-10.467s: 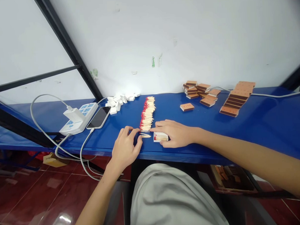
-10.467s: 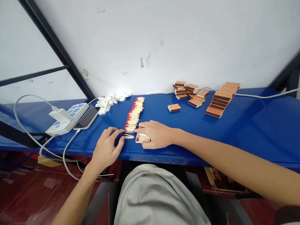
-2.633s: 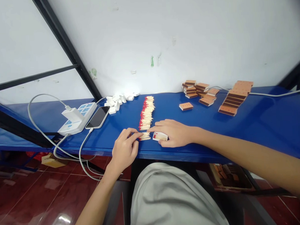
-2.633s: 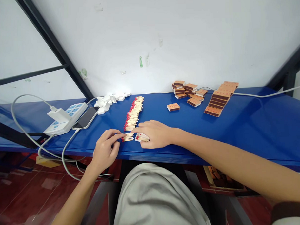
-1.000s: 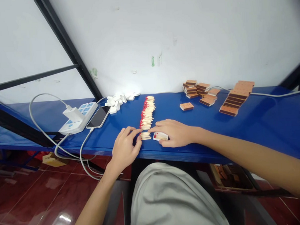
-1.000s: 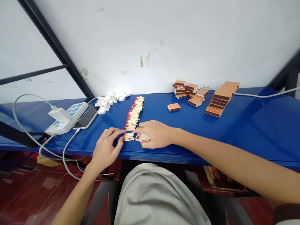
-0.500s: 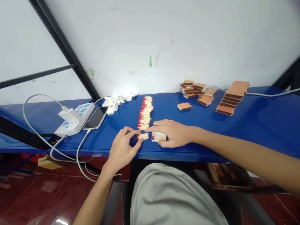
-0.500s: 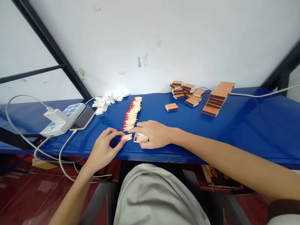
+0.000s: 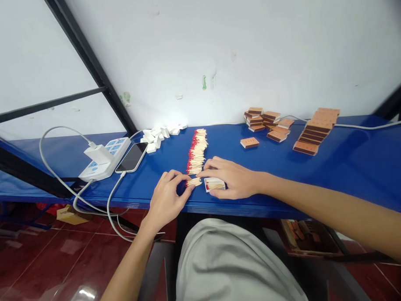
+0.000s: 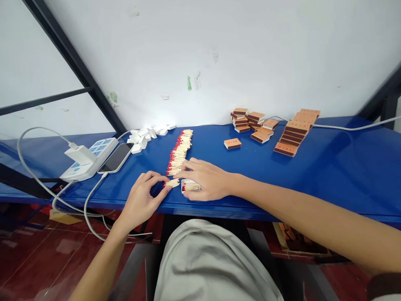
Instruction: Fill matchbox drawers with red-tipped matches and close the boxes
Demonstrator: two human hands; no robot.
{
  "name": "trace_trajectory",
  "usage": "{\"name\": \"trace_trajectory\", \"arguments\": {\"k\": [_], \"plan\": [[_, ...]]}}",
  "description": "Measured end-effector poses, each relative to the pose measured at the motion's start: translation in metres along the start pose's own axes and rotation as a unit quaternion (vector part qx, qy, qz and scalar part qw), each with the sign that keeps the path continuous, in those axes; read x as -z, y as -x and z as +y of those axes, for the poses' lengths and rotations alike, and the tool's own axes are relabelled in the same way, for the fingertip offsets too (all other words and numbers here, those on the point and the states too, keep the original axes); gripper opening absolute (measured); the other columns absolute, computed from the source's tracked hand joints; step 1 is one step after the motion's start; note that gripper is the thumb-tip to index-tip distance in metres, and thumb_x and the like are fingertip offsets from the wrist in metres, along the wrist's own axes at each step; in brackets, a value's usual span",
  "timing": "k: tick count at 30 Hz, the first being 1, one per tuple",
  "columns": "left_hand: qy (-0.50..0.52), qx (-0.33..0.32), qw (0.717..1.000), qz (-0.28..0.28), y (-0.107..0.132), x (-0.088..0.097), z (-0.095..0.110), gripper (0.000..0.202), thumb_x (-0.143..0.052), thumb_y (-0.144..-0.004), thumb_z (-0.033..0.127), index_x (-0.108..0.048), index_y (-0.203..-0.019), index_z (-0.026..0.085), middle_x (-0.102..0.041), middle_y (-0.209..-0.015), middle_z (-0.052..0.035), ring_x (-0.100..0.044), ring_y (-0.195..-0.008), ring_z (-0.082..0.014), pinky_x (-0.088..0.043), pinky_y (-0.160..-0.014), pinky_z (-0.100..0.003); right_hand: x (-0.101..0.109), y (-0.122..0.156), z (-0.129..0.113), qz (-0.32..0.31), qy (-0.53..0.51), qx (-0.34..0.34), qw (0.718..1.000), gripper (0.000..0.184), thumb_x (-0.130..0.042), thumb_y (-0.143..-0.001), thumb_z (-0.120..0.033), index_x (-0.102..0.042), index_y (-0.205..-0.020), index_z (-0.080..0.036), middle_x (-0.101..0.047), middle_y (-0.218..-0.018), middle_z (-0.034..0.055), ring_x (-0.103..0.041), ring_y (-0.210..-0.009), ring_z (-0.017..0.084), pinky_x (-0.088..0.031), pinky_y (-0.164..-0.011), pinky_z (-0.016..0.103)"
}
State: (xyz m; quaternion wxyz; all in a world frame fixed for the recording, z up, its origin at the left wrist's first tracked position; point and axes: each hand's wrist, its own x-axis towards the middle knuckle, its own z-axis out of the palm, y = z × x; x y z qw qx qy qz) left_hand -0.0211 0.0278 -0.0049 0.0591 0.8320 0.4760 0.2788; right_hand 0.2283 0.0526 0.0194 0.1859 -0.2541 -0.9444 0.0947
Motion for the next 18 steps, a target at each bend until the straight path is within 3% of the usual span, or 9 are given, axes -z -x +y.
{"name": "trace_trajectory", "arguments": {"k": [4, 9, 18], "plan": [[-0.003, -0.005, 1.000, 0.010, 0.000, 0.000, 0.001, 0.022, -0.057, -0.097, 0.041, -0.069, -0.103, 0.023, -0.065, -0.102, -0.0039, -0.056, -0.094, -0.0222, -0.045, -0.087, -0.038, -0.003, 0.000, -0.005, 0.033, 0.011, 0.042, 0.999, 0.044, -0.061, -0.087, -0.031, -0.063, -0.128, -0.015, -0.064, -0.123, 0.0137, -0.053, -0.104, 0.027, -0.043, -0.096, 0.045], [0.010, -0.016, 0.999, 0.027, 0.000, -0.001, 0.002, 0.020, -0.058, -0.097, 0.038, -0.071, -0.100, 0.023, -0.070, -0.105, -0.0031, -0.058, -0.094, -0.0211, -0.046, -0.088, -0.037, -0.005, -0.001, -0.012, 0.026, 0.042, 0.051, 0.997, 0.046, -0.061, -0.088, -0.032, -0.062, -0.132, -0.016, -0.061, -0.137, 0.0128, -0.052, -0.112, 0.028, -0.042, -0.095, 0.045], [0.020, -0.018, 0.999, 0.047, 0.000, -0.003, 0.001, 0.020, -0.062, -0.094, 0.038, -0.075, -0.099, 0.024, -0.077, -0.103, -0.0025, -0.060, -0.096, -0.0233, -0.050, -0.088, -0.039, -0.003, -0.002, -0.012, -0.011, 0.035, 0.046, 0.998, 0.046, -0.058, -0.093, -0.036, -0.061, -0.134, -0.017, -0.065, -0.134, 0.0113, -0.053, -0.112, 0.028, -0.041, -0.094, 0.044]]}}
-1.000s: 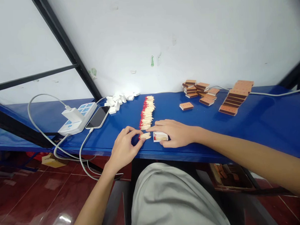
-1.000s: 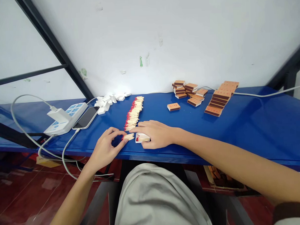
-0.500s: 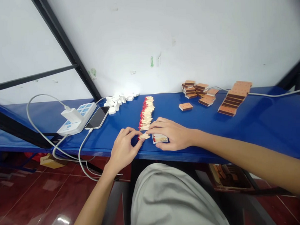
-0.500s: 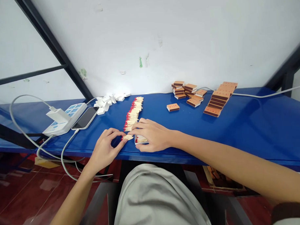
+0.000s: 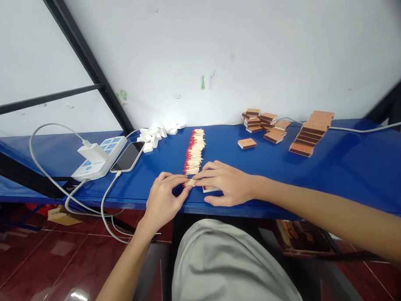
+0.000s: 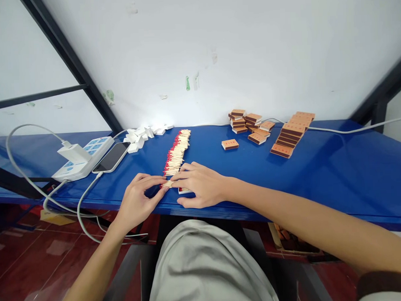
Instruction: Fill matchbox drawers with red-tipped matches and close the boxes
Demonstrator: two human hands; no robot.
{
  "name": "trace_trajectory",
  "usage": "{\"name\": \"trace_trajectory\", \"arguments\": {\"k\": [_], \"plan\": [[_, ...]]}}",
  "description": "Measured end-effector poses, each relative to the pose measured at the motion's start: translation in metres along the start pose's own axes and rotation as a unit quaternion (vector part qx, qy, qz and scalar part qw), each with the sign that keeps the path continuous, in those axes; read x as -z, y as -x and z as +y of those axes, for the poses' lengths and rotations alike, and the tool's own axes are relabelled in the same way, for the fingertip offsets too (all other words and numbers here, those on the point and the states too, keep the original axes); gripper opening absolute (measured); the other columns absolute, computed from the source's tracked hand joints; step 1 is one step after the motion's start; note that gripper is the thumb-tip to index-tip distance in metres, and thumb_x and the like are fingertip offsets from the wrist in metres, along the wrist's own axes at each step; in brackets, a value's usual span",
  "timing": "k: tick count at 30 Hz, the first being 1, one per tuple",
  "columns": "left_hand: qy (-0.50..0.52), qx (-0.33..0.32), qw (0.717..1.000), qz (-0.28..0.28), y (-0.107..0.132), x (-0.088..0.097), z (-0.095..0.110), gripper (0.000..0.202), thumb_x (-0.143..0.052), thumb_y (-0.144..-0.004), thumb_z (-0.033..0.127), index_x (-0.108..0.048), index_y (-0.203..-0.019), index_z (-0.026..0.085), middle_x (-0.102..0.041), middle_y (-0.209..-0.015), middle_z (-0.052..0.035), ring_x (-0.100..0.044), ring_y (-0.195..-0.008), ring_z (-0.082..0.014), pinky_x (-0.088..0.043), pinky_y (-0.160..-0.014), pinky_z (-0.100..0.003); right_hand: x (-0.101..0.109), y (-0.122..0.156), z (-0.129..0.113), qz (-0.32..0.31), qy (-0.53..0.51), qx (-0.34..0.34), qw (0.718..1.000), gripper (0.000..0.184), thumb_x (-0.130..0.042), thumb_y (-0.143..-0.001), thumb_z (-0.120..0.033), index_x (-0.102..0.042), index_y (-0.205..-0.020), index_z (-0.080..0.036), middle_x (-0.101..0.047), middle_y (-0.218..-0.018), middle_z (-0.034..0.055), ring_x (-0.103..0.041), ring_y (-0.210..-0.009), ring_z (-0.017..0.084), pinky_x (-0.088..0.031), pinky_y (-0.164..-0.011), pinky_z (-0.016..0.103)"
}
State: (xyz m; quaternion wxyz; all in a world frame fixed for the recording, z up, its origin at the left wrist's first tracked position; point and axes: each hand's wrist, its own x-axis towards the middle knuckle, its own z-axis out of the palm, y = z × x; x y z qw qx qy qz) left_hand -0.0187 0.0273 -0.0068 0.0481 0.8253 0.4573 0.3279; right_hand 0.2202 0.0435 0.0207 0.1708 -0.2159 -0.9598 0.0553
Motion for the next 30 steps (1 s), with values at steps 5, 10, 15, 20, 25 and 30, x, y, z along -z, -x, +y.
{"name": "trace_trajectory", "arguments": {"k": [5, 10, 15, 20, 25, 30], "plan": [[0.006, 0.006, 1.000, -0.001, 0.0001, -0.0011, -0.0004, 0.018, -0.063, -0.094, 0.038, -0.075, -0.095, 0.025, -0.078, -0.101, -0.0008, -0.059, -0.095, -0.0231, -0.050, -0.088, -0.040, -0.0014, 0.0001, 0.0012, 0.005, 0.001, 0.004, 1.000, 0.043, -0.057, -0.093, -0.037, -0.063, -0.131, -0.016, -0.065, -0.133, 0.0115, -0.052, -0.113, 0.028, -0.041, -0.094, 0.044], [0.029, 0.015, 0.999, 0.000, 0.0013, -0.0007, -0.0019, 0.017, -0.064, -0.093, 0.037, -0.076, -0.093, 0.025, -0.078, -0.099, 0.0003, -0.059, -0.093, -0.0220, -0.051, -0.088, -0.039, -0.0016, 0.0000, 0.0009, 0.002, 0.005, 0.008, 1.000, 0.040, -0.057, -0.093, -0.036, -0.065, -0.127, -0.016, -0.062, -0.137, 0.0125, -0.051, -0.118, 0.029, -0.040, -0.096, 0.044], [0.050, 0.028, 0.998, -0.006, 0.0008, 0.0005, -0.0027, 0.016, -0.065, -0.092, 0.036, -0.077, -0.091, 0.026, -0.078, -0.099, -0.0002, -0.061, -0.093, -0.0224, -0.052, -0.087, -0.040, -0.0002, -0.0001, 0.0011, -0.003, -0.022, 0.001, 1.000, 0.047, -0.058, -0.093, -0.034, -0.057, -0.137, -0.019, -0.061, -0.137, 0.0126, -0.053, -0.118, 0.028, -0.040, -0.096, 0.043], [0.057, 0.039, 0.998, -0.014, -0.0008, 0.0022, -0.0021, 0.016, -0.064, -0.092, 0.036, -0.076, -0.091, 0.026, -0.078, -0.100, -0.0008, -0.063, -0.094, -0.0232, -0.051, -0.088, -0.041, 0.0007, -0.0004, 0.0021, -0.014, -0.043, 0.005, 0.999, 0.050, -0.059, -0.093, -0.035, -0.054, -0.141, -0.023, -0.063, -0.133, 0.0116, -0.054, -0.117, 0.027, -0.040, -0.094, 0.042], [0.061, 0.045, 0.997, -0.025, -0.0008, 0.0032, -0.0018, 0.015, -0.063, -0.093, 0.036, -0.076, -0.092, 0.028, -0.078, -0.100, 0.0004, -0.062, -0.096, -0.0234, -0.049, -0.089, -0.042, 0.0005, -0.0001, 0.0022, -0.016, -0.055, -0.006, 0.998, 0.045, -0.059, -0.093, -0.035, -0.058, -0.137, -0.022, -0.063, -0.133, 0.0121, -0.056, -0.117, 0.027, -0.040, -0.096, 0.044], [0.056, 0.046, 0.997, -0.025, -0.0012, 0.0019, -0.0016, 0.016, -0.062, -0.094, 0.037, -0.076, -0.094, 0.028, -0.078, -0.099, 0.0011, -0.062, -0.095, -0.0230, -0.048, -0.089, -0.041, 0.0000, 0.0005, 0.0020, -0.019, -0.050, -0.009, 0.999, 0.038, -0.060, -0.093, -0.036, -0.065, -0.126, -0.019, -0.062, -0.136, 0.0140, -0.055, -0.122, 0.028, -0.039, -0.097, 0.045]]}}
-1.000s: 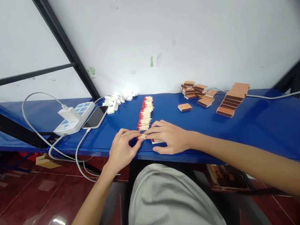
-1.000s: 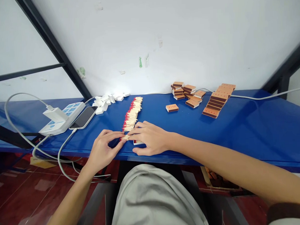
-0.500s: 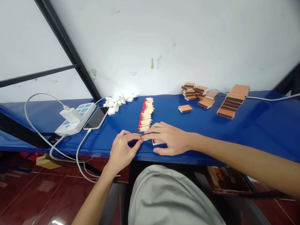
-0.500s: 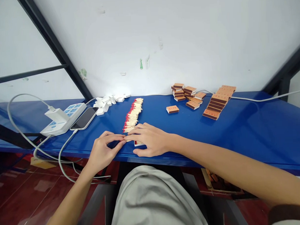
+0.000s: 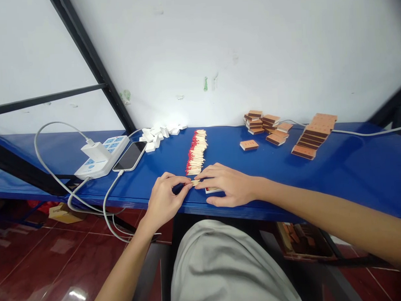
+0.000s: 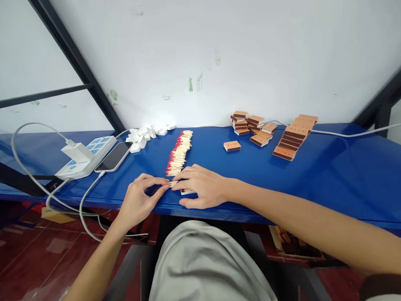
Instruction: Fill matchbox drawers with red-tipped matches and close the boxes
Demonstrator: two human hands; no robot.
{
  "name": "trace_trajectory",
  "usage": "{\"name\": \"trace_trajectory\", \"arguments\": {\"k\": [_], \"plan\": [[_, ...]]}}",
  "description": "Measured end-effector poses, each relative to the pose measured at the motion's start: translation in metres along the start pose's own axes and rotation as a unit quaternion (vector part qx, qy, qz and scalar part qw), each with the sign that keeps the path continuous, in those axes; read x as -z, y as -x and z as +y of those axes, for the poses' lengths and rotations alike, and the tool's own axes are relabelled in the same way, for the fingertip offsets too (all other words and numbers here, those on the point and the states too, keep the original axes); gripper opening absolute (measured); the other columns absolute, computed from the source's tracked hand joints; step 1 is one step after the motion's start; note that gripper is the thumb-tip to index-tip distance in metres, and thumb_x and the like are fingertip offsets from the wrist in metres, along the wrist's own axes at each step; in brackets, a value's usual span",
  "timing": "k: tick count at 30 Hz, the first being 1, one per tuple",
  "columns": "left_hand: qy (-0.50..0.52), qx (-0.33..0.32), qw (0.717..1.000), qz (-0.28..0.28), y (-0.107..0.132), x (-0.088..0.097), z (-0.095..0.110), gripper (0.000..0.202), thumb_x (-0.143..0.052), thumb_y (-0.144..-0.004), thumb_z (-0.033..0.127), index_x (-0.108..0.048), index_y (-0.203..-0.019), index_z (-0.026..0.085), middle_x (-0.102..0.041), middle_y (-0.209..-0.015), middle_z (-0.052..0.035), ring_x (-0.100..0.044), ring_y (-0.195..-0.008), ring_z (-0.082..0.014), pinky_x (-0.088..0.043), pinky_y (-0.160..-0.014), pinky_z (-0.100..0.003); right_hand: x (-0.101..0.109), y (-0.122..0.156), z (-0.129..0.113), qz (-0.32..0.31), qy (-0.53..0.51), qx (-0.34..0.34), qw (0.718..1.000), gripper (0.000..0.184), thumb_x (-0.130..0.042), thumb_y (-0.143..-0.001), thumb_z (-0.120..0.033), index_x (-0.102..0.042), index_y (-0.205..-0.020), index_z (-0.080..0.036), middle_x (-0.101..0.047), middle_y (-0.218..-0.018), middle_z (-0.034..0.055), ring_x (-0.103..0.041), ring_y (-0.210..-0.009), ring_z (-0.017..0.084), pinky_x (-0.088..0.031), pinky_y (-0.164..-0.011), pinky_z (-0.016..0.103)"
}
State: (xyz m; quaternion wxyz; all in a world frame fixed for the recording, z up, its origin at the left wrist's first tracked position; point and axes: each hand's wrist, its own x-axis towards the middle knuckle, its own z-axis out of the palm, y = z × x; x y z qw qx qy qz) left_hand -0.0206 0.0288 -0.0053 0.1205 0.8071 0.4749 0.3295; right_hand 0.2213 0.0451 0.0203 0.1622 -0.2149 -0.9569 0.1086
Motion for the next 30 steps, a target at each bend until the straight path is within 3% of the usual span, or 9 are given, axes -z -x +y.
{"name": "trace_trajectory", "arguments": {"k": [10, 17, 30], "plan": [[-0.027, -0.008, 1.000, 0.007, 0.0012, -0.0016, -0.0018, 0.017, -0.060, -0.094, 0.035, -0.075, -0.098, 0.028, -0.077, -0.099, -0.0006, -0.062, -0.093, -0.0225, -0.049, -0.085, -0.040, 0.0017, -0.0012, -0.0012, -0.005, 0.000, -0.004, 1.000, 0.039, -0.058, -0.094, -0.035, -0.063, -0.129, -0.019, -0.062, -0.136, 0.0111, -0.055, -0.121, 0.027, -0.038, -0.096, 0.043], [0.008, -0.008, 1.000, 0.001, 0.0001, 0.0015, 0.0018, 0.014, -0.065, -0.091, 0.035, -0.075, -0.096, 0.026, -0.077, -0.099, -0.0007, -0.063, -0.094, -0.0224, -0.051, -0.088, -0.039, 0.0016, -0.0014, -0.0016, -0.005, -0.008, -0.010, 1.000, 0.039, -0.058, -0.094, -0.033, -0.063, -0.130, -0.021, -0.062, -0.137, 0.0112, -0.054, -0.123, 0.027, -0.038, -0.097, 0.043], [0.037, 0.007, 0.999, -0.009, 0.0003, 0.0052, 0.0004, 0.014, -0.065, -0.092, 0.032, -0.074, -0.100, 0.028, -0.074, -0.093, 0.0007, -0.063, -0.084, -0.0182, -0.051, -0.079, -0.032, 0.0007, -0.0005, -0.0005, -0.002, -0.002, -0.002, 1.000, 0.041, -0.058, -0.094, -0.035, -0.062, -0.132, -0.019, -0.060, -0.139, 0.0127, -0.054, -0.125, 0.028, -0.039, -0.096, 0.044]]}}
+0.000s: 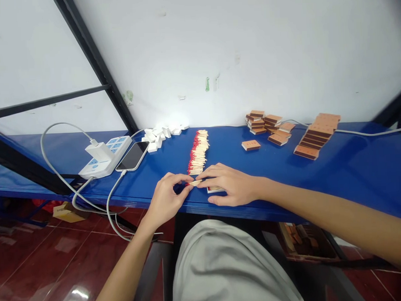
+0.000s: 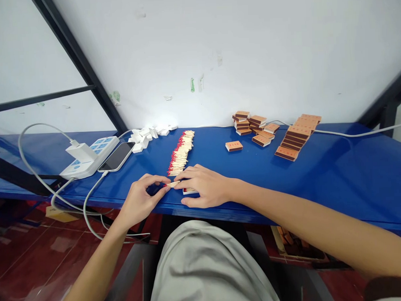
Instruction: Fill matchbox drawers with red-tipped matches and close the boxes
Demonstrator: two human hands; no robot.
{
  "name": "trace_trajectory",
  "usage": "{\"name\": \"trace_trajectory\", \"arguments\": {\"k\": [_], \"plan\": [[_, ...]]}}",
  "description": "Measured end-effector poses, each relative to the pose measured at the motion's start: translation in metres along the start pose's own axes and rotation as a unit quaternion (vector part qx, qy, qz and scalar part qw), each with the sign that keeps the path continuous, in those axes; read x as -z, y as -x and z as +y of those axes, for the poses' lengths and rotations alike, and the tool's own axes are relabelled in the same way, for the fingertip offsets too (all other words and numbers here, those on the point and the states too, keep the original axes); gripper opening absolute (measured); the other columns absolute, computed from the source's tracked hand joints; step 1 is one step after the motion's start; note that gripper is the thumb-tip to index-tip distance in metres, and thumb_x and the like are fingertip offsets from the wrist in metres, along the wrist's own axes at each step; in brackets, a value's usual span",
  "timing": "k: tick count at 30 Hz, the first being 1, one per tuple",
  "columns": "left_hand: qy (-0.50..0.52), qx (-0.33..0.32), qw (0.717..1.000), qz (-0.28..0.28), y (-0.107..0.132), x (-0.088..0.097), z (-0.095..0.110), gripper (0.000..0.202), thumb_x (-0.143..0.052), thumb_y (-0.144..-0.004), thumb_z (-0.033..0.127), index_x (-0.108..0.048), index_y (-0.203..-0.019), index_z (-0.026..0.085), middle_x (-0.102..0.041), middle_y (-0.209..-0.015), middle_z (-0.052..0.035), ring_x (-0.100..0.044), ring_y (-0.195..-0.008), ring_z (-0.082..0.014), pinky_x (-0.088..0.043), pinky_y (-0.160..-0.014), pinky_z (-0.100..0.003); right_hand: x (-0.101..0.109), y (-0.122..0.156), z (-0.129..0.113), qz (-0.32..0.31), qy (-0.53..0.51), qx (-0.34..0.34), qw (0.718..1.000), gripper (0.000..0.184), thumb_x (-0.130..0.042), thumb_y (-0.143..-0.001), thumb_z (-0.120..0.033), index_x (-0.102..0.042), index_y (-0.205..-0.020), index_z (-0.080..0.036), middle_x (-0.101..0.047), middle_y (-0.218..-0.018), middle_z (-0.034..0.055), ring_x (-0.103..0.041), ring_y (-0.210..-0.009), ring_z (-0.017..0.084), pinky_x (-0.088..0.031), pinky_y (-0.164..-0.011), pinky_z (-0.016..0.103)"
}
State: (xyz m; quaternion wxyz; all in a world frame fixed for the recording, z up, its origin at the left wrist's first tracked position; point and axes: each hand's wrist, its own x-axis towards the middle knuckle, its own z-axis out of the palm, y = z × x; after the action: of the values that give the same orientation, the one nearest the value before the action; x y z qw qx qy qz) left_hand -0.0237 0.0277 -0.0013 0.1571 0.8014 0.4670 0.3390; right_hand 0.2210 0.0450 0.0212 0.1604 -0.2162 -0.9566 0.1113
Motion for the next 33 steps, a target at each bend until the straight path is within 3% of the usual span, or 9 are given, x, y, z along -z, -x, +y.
{"name": "trace_trajectory", "arguments": {"k": [7, 11, 15, 20, 26, 29, 33], "plan": [[0.000, 0.011, 1.000, -0.008, 0.000, 0.001, 0.001, 0.012, -0.064, -0.092, 0.031, -0.074, -0.098, 0.028, -0.071, -0.085, 0.0023, -0.057, -0.074, -0.0153, -0.044, -0.068, -0.028, -0.002, 0.001, 0.001, 0.003, -0.004, 0.004, 1.000, 0.044, -0.058, -0.094, -0.034, -0.059, -0.136, -0.019, -0.055, -0.145, 0.0140, -0.049, -0.133, 0.027, -0.035, -0.105, 0.044], [-0.001, 0.012, 1.000, -0.004, 0.000, 0.000, 0.001, 0.012, -0.064, -0.091, 0.029, -0.074, -0.097, 0.027, -0.067, -0.080, 0.0026, -0.054, -0.071, -0.0144, -0.041, -0.068, -0.027, 0.001, -0.001, -0.005, 0.067, -0.023, -0.010, 0.997, 0.038, -0.054, -0.097, -0.032, -0.061, -0.131, -0.019, -0.064, -0.133, 0.0117, -0.057, -0.122, 0.025, -0.037, -0.100, 0.041], [0.001, 0.016, 1.000, -0.014, -0.001, 0.001, 0.002, 0.011, -0.064, -0.091, 0.029, -0.074, -0.094, 0.025, -0.061, -0.070, 0.0039, -0.048, -0.065, -0.0129, -0.037, -0.065, -0.027, 0.006, -0.010, -0.014, 0.119, -0.019, -0.048, 0.992, 0.027, -0.054, -0.096, -0.031, -0.068, -0.114, -0.016, -0.071, -0.116, 0.0099, -0.062, -0.105, 0.023, -0.039, -0.092, 0.037], [0.026, 0.031, 0.999, -0.031, -0.001, 0.005, 0.001, 0.011, -0.061, -0.091, 0.027, -0.071, -0.087, 0.022, -0.052, -0.062, 0.0060, -0.040, -0.057, -0.0105, -0.033, -0.059, -0.025, 0.014, -0.033, -0.022, 0.070, 0.050, -0.094, 0.992, 0.020, -0.059, -0.089, -0.022, -0.070, -0.105, -0.015, -0.073, -0.102, 0.0079, -0.062, -0.094, 0.021, -0.034, -0.083, 0.035], [0.031, 0.041, 0.998, -0.044, -0.001, 0.008, -0.001, 0.012, -0.061, -0.090, 0.026, -0.069, -0.083, 0.020, -0.052, -0.063, 0.0055, -0.038, -0.057, -0.0107, -0.031, -0.058, -0.026, 0.026, -0.062, -0.022, -0.107, 0.149, -0.109, 0.977, 0.023, -0.060, -0.089, -0.029, -0.070, -0.076, -0.012, -0.069, -0.077, 0.0097, -0.060, -0.077, 0.022, -0.031, -0.076, 0.034], [0.030, 0.038, 0.998, -0.043, -0.001, 0.010, -0.002, 0.012, -0.060, -0.090, 0.025, -0.069, -0.083, 0.021, -0.050, -0.062, 0.0055, -0.039, -0.057, -0.0109, -0.032, -0.058, -0.026, 0.026, -0.069, -0.018, -0.157, 0.133, -0.094, 0.974, 0.021, -0.058, -0.089, -0.024, -0.071, -0.077, -0.012, -0.067, -0.069, 0.0081, -0.057, -0.065, 0.018, -0.029, -0.065, 0.030], [0.011, 0.023, 0.999, -0.039, 0.000, 0.012, -0.003, 0.011, -0.061, -0.091, 0.024, -0.071, -0.087, 0.022, -0.054, -0.064, 0.0046, -0.047, -0.060, -0.0125, -0.036, -0.062, -0.026, 0.023, -0.072, -0.015, -0.174, 0.110, -0.105, 0.973, 0.021, -0.054, -0.090, -0.019, -0.072, -0.082, -0.010, -0.068, -0.069, 0.0091, -0.053, -0.057, 0.016, -0.026, -0.054, 0.029]]}}
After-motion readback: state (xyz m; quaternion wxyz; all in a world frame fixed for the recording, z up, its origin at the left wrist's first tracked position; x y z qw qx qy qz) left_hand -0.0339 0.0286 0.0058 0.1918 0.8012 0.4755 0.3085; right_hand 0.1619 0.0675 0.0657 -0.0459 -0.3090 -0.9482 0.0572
